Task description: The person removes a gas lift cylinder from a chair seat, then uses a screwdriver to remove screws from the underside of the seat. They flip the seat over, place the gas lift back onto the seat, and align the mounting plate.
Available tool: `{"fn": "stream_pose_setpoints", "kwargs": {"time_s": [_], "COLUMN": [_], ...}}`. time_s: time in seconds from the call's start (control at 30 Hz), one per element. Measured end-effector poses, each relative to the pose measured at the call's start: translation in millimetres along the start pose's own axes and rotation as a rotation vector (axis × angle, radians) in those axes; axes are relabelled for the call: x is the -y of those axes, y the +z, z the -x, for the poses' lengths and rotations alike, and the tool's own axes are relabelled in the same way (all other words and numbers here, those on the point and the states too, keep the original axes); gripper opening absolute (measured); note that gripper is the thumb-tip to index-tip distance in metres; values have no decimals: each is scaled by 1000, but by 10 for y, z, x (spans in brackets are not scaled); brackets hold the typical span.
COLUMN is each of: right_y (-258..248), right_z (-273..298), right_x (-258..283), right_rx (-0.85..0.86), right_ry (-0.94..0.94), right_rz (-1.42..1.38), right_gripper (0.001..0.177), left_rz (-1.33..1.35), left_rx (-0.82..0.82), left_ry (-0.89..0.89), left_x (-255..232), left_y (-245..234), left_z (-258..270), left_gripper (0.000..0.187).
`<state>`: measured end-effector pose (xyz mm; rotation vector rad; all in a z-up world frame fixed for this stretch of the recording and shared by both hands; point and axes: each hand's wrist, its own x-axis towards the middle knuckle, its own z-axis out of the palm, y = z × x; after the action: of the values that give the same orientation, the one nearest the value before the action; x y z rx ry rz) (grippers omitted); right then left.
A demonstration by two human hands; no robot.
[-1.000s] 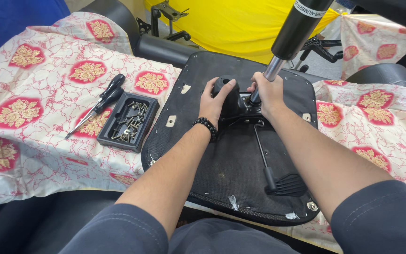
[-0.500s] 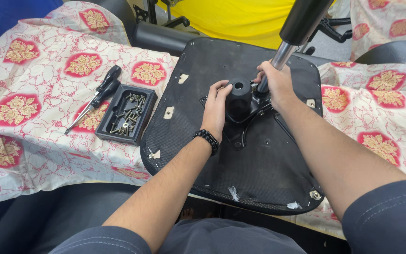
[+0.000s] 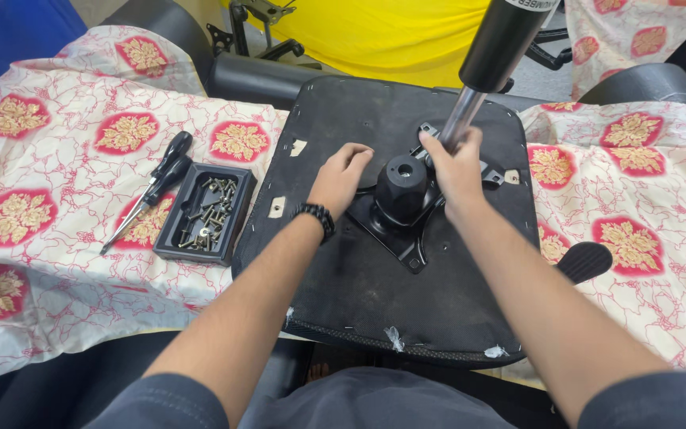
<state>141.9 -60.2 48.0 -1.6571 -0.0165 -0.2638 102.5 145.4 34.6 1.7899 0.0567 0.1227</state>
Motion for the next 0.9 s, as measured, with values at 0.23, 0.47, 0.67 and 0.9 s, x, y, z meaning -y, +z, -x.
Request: {"fn": "stream_pose_setpoints", "kwargs": {"time_s": [0.23, 0.47, 0.67, 0.9], "right_y": [-145, -11, 203, 193], "right_z": [807, 755, 743, 679], "right_x": [-83, 254, 287, 208], "right_rx": [-197, -12, 83, 226], "right_ry": [-21, 266, 272, 264], "right_rz": [294, 186, 142, 47], "right_gripper": [63, 67, 74, 74], "left_rz": [-556, -684, -674, -679], "left_rx": [203, 110, 63, 29], "left_ry": [94, 218, 203, 86], "left_x": [388, 492, 427, 373], "left_y": [117, 230, 168, 47], "left_z": [-170, -22, 74, 288], "left_gripper": [37, 35, 33, 31]}}
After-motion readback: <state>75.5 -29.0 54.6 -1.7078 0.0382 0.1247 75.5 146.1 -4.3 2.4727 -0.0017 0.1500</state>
